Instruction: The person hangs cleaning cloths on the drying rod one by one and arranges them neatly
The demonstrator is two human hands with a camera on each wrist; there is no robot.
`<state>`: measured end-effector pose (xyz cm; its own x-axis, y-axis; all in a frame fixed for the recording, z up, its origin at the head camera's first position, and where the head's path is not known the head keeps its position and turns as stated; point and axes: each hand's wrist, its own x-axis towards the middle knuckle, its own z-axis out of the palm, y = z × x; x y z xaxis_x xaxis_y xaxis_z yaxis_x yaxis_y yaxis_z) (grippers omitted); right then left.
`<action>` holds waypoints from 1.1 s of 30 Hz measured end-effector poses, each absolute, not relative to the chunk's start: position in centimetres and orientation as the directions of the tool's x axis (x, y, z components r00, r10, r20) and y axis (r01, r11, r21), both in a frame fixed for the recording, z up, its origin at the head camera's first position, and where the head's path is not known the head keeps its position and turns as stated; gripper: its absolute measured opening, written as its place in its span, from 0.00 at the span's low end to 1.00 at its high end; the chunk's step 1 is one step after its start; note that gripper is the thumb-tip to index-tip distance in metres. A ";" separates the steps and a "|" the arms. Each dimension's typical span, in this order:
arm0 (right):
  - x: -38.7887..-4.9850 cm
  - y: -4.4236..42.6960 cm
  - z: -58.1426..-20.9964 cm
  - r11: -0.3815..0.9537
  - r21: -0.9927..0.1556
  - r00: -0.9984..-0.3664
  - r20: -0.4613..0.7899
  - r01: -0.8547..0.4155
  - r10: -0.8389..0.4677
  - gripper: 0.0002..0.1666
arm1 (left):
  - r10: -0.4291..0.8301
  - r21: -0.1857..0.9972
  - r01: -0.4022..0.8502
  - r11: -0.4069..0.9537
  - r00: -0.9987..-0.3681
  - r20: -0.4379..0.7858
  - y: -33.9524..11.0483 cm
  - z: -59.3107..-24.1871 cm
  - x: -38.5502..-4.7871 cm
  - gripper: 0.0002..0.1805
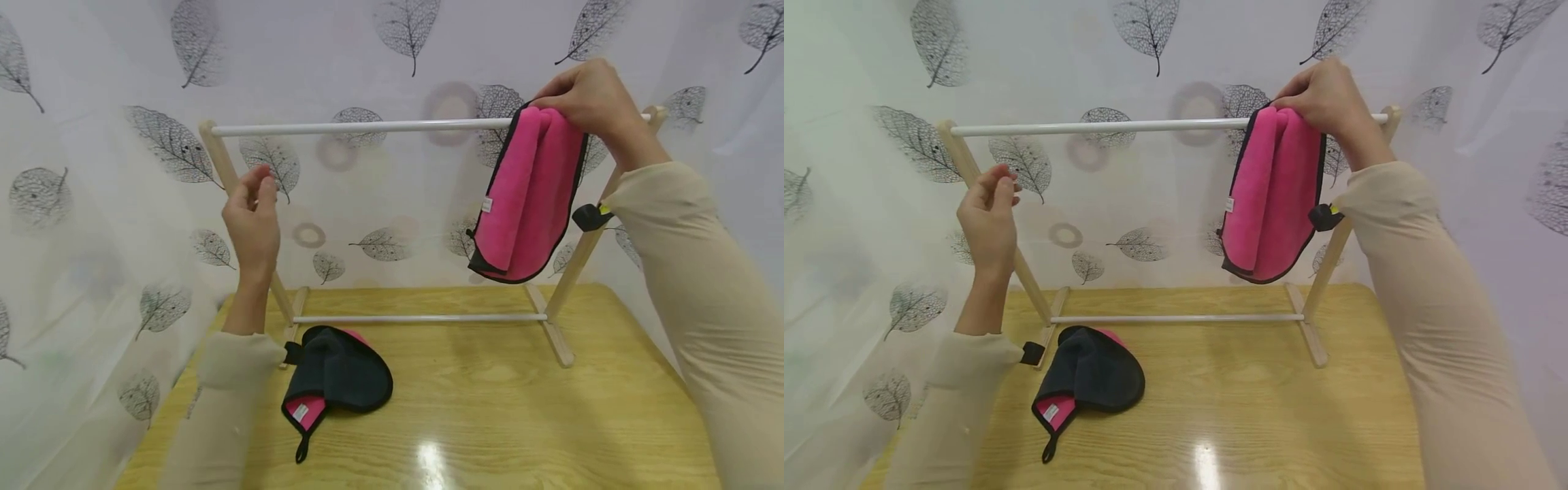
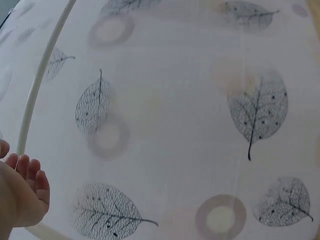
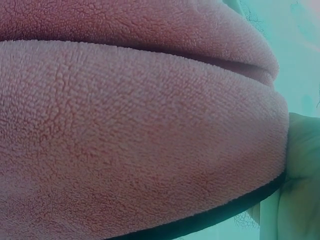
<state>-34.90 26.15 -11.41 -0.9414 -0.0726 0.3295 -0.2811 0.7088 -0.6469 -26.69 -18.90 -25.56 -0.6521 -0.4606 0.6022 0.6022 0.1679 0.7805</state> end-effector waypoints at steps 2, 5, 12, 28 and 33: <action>-34.9 26.1 -11.4 0.706 -0.653 -0.944 0.323 -0.275 -0.069 0.18 | -0.391 0.784 0.600 0.158 -0.692 0.607 -17.5 -26.0 -26.7 0.15; -34.9 26.1 -11.4 0.707 -0.655 -0.946 0.318 -0.266 -0.061 0.18 | -0.286 0.793 0.596 0.130 -0.743 0.605 -15.4 -26.7 -26.8 0.15; -35.0 26.2 -11.5 0.719 -0.641 -0.944 0.324 -0.269 -0.063 0.20 | -0.052 0.825 0.545 0.147 -0.829 0.557 -10.5 -28.6 -27.1 0.17; -34.9 25.7 -11.4 0.738 -0.608 -0.933 0.353 -0.291 -0.076 0.24 | 0.117 0.855 0.475 0.208 -0.880 0.460 -3.0 -33.2 -29.0 0.18; -34.9 26.0 -11.5 0.744 -0.605 -0.933 0.352 -0.283 -0.068 0.24 | 0.146 0.860 0.467 0.204 -0.883 0.445 -1.1 -34.0 -29.3 0.18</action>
<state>-34.89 25.98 -11.47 -0.9334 -0.0684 0.3522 -0.2828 0.7444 -0.6049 -29.33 -1.09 -34.03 -0.8833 0.1464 0.4453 0.4674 0.2044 0.8601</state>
